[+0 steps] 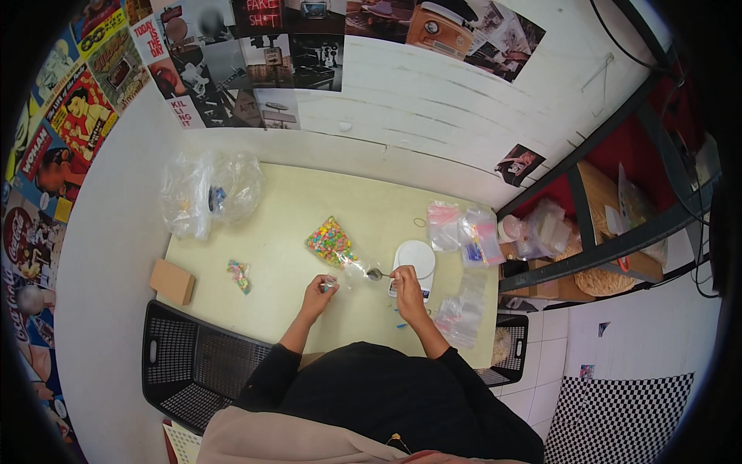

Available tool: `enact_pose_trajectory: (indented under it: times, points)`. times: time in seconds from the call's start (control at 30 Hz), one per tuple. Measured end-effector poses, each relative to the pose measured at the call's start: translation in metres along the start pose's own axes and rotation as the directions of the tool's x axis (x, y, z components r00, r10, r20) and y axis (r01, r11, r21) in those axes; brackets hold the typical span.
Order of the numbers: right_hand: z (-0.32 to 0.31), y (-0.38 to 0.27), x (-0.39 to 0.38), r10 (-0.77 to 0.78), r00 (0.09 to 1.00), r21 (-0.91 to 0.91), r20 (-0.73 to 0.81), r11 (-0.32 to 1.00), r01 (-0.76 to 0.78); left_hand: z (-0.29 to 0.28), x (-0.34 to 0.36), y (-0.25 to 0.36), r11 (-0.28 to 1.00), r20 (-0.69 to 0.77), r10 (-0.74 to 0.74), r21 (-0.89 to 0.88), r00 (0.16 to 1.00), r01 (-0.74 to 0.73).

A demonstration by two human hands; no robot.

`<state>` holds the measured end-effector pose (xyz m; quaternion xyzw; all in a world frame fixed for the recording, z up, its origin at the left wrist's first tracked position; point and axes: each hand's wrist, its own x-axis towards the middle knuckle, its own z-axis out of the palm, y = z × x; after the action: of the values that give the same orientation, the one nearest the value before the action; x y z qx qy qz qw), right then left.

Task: The person portions small colorful candies from a larger bag into smaller individual bags, weighing some portions on a digital scale and using a small spoon to adjust the amount before sealing the small bags.

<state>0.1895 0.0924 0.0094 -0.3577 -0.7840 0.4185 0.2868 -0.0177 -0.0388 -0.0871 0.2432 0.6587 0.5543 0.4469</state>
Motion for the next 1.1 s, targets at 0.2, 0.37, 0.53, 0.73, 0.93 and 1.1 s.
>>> enact_pose_trajectory:
  times: [0.2,0.37,0.53,0.73,0.93,1.1]
  points:
    - [0.044,0.051,-0.013,-0.269,0.962,-0.145,0.038,0.951,0.272,0.011,0.021,-0.023,0.987,-0.101,0.001,-0.158,0.995,-0.017]
    - [0.066,0.066,-0.024,-0.309,0.949,-0.196,0.061,0.929,0.315,0.017,0.030,-0.019,0.988,-0.044,-0.068,-0.141,0.997,0.061]
    - [0.082,0.065,-0.019,-0.182,0.982,-0.014,-0.049,0.983,0.182,0.018,0.031,-0.017,0.989,-0.016,-0.061,-0.138,0.998,0.058]
    - [0.089,0.073,-0.023,0.017,0.998,0.320,-0.057,0.947,0.002,0.019,0.034,-0.023,0.988,-0.008,-0.076,-0.137,0.997,0.074]
    - [0.088,0.081,-0.015,0.398,0.917,0.626,-0.008,0.717,-0.306,0.020,0.031,-0.020,0.990,-0.009,-0.082,-0.119,0.997,0.081]
    - [0.064,0.079,-0.010,0.454,0.891,0.564,-0.026,0.742,-0.361,0.014,0.021,-0.018,0.997,-0.047,-0.023,0.075,0.999,0.027]
